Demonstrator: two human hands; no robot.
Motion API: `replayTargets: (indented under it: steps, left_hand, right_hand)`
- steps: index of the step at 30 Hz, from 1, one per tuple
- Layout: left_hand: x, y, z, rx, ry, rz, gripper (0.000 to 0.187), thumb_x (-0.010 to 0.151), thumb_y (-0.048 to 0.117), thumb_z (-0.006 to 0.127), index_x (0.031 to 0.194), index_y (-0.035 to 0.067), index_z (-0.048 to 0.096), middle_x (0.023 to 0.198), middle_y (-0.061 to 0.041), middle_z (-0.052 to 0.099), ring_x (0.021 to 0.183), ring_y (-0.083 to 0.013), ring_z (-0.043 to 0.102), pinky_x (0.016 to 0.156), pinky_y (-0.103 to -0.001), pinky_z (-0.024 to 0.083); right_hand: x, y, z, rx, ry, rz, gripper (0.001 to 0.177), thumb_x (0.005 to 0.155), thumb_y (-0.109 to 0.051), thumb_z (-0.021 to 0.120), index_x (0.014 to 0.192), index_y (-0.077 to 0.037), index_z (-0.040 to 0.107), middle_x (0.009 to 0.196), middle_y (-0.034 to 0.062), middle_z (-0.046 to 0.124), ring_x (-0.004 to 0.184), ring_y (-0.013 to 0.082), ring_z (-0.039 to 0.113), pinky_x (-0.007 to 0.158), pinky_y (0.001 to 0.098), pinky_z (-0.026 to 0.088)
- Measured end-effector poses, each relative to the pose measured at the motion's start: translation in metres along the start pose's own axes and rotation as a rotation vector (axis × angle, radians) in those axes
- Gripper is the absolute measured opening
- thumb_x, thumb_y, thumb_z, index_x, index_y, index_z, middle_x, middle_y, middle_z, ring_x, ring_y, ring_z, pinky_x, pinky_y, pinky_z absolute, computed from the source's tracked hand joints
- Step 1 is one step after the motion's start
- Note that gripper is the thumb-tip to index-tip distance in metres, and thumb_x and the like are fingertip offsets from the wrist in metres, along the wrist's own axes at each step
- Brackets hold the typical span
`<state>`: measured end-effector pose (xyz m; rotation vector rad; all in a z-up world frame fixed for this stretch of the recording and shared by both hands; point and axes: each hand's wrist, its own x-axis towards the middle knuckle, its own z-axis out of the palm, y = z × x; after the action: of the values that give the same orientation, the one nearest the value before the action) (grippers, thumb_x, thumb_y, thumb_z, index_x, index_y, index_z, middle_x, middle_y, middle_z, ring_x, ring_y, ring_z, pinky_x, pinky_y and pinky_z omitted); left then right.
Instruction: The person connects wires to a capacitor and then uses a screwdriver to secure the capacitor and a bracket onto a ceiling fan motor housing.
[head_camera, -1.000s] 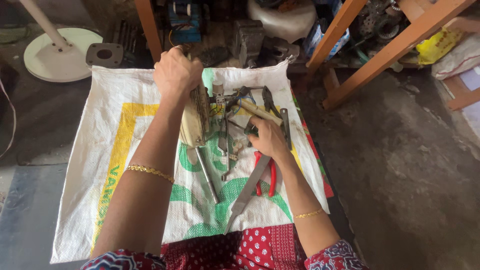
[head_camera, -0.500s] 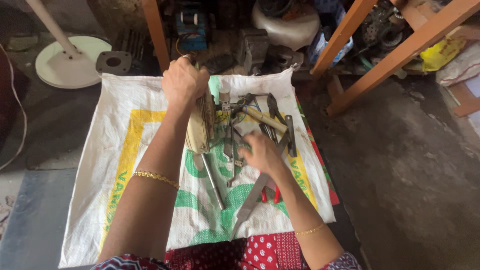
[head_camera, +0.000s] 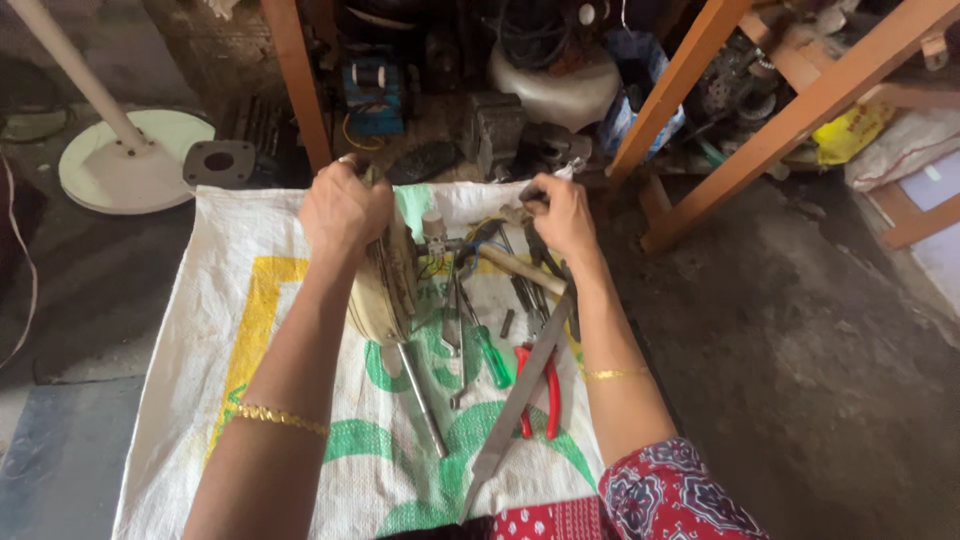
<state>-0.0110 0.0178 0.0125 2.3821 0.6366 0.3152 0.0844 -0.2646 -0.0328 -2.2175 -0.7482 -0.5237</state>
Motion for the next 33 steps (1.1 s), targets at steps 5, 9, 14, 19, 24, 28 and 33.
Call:
replayTargets:
  steps: [5, 9, 14, 19, 24, 28, 33]
  left_hand:
    - [-0.001, -0.002, 0.007, -0.036, 0.079, 0.062, 0.056, 0.082, 0.034, 0.068, 0.133, 0.012, 0.064, 0.129, -0.02, 0.063, 0.117, -0.0367, 0.062, 0.097, -0.048, 0.05]
    - [0.001, -0.001, 0.019, 0.038, 0.146, 0.135, 0.057, 0.084, 0.035, 0.07, 0.133, 0.006, 0.064, 0.127, -0.021, 0.065, 0.118, -0.0371, 0.062, 0.099, -0.047, 0.05]
    - [-0.003, 0.007, 0.023, 0.012, 0.09, 0.151, 0.055, 0.082, 0.037, 0.07, 0.129, 0.009, 0.066, 0.126, -0.02, 0.065, 0.114, -0.039, 0.063, 0.096, -0.048, 0.05]
    - [0.009, -0.012, 0.023, -0.036, 0.115, 0.183, 0.05, 0.09, 0.041, 0.064, 0.131, 0.014, 0.068, 0.123, -0.021, 0.068, 0.117, -0.0387, 0.063, 0.101, -0.048, 0.049]
    - [0.002, -0.039, 0.018, -0.098, 0.156, 0.211, 0.053, 0.085, 0.043, 0.067, 0.13, 0.017, 0.066, 0.123, -0.023, 0.066, 0.116, -0.0409, 0.061, 0.099, -0.048, 0.047]
    - [-0.006, -0.04, 0.003, -0.168, 0.085, 0.196, 0.053, 0.083, 0.046, 0.062, 0.128, 0.018, 0.069, 0.122, -0.022, 0.068, 0.116, -0.0394, 0.063, 0.098, -0.047, 0.049]
    - [0.004, -0.023, 0.009, -0.084, -0.006, -0.006, 0.072, 0.109, 0.067, 0.037, 0.123, 0.005, 0.069, 0.122, -0.027, 0.069, 0.12, -0.043, 0.063, 0.101, -0.05, 0.049]
  right_hand:
    - [-0.003, 0.049, 0.024, 0.05, 0.006, 0.225, 0.017, 0.079, 0.001, 0.071, 0.096, 0.0, 0.072, 0.089, 0.0199, 0.075, 0.086, 0.0357, 0.075, 0.077, 0.0405, 0.057]
    - [-0.026, 0.052, 0.031, -0.056, 0.051, 0.202, 0.018, 0.079, -0.003, 0.073, 0.097, 0.0, 0.073, 0.093, 0.0205, 0.074, 0.089, 0.0367, 0.075, 0.078, 0.0425, 0.057]
    - [-0.081, 0.027, 0.031, -0.147, 0.042, 0.194, 0.017, 0.086, -0.008, 0.073, 0.1, 0.0, 0.071, 0.097, 0.0225, 0.072, 0.093, 0.0434, 0.07, 0.08, 0.0487, 0.055]
    - [-0.153, -0.011, 0.062, -0.378, -0.315, 0.21, 0.028, 0.077, -0.024, 0.079, 0.084, 0.001, 0.068, 0.084, 0.0242, 0.07, 0.083, 0.0446, 0.069, 0.077, 0.0528, 0.054]
    - [-0.139, -0.011, 0.091, -0.379, -0.231, 0.31, 0.015, 0.072, -0.011, 0.072, 0.086, -0.004, 0.071, 0.086, 0.0216, 0.073, 0.086, 0.042, 0.071, 0.077, 0.0525, 0.055]
    - [-0.144, -0.046, 0.051, -0.156, 0.007, 0.461, 0.029, 0.072, -0.007, 0.075, 0.099, -0.001, 0.067, 0.086, 0.0245, 0.073, 0.085, 0.0416, 0.071, 0.073, 0.0477, 0.056]
    - [-0.134, -0.135, 0.021, 0.308, 0.298, 0.255, 0.025, 0.089, -0.009, 0.075, 0.112, -0.002, 0.07, 0.097, 0.0156, 0.077, 0.085, 0.0247, 0.076, 0.074, 0.0333, 0.058]
